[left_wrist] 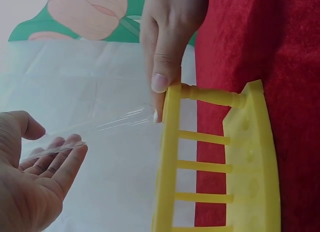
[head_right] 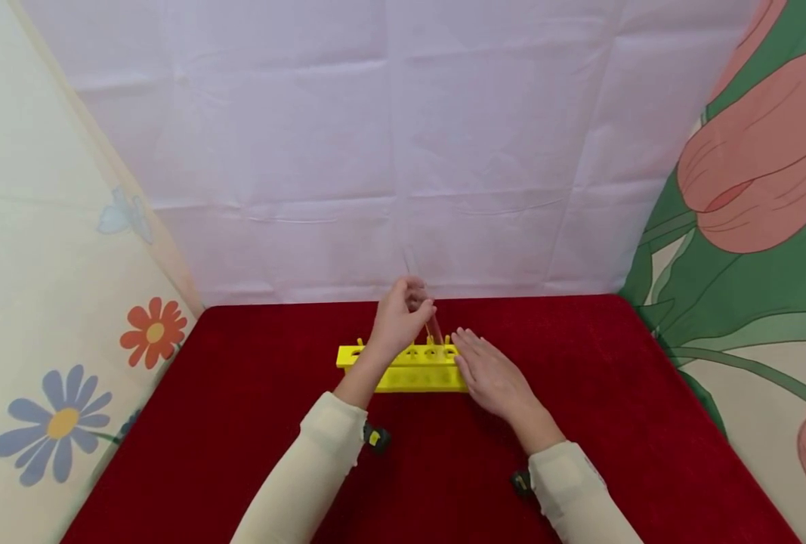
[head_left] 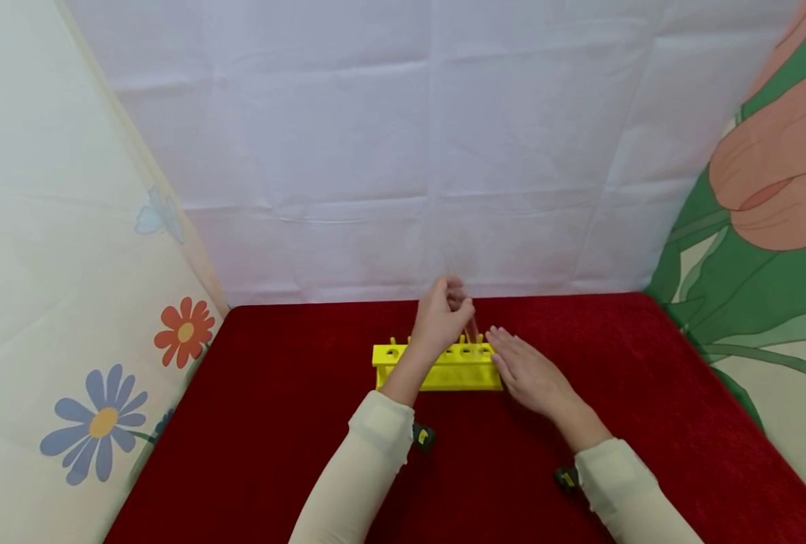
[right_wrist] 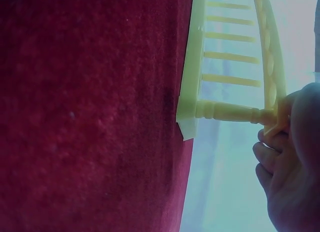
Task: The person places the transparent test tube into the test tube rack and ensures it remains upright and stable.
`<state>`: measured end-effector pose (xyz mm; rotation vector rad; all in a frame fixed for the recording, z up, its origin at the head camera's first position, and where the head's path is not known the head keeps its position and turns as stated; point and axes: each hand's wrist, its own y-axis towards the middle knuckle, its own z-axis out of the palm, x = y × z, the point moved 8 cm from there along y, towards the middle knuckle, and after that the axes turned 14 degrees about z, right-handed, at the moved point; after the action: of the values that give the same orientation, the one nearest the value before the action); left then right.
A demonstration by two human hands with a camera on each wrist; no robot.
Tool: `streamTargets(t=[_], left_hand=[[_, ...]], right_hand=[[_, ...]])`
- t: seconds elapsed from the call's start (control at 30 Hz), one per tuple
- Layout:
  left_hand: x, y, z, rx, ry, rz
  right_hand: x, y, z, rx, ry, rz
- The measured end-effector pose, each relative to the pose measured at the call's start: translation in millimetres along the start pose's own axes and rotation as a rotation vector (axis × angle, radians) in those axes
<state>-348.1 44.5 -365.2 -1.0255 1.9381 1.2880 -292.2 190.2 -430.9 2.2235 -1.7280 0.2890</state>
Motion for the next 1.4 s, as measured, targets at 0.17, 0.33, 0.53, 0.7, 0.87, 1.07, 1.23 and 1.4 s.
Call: streamTargets(t=[0.17, 0.33, 0.53, 0.7, 0.87, 1.07, 1.23, 1.4], left_hand=[[0.2, 0.1, 3.0, -0.023, -0.002, 0.034], [0.7, 0.4, 6.3, -0.043, 0.002, 0.053], [0.3, -0.1, 9.8, -0.047, 0.003, 0.083], [2.3, -1.2, 12.9, -0.047, -0.002, 0.088], [3.0, -1.1, 18.0, -0.030, -0.005, 0.090], [1.8, -2.7, 23.8, 0.017, -0.013, 0.106], [0.8, -4.4, 31.7, 0.084, -0.027, 0.138], [-0.3, -4.7, 36.4, 0.113, -0.006, 0.178]], right_hand=[[0, -1, -1, 0.003, 0.002, -0.005], [-2, 0, 0, 0.007, 0.000, 0.001], [-3, 0, 2, 0.003, -0.004, 0.000], [-2, 0, 1, 0.002, 0.000, -0.011], [-2, 1, -1, -0.008, 0.005, -0.018], [-3, 0, -1, -0.019, 0.008, -0.020], [-2, -1, -1, -0.032, 0.002, -0.027], [0, -2, -4, -0.060, -0.005, -0.043]])
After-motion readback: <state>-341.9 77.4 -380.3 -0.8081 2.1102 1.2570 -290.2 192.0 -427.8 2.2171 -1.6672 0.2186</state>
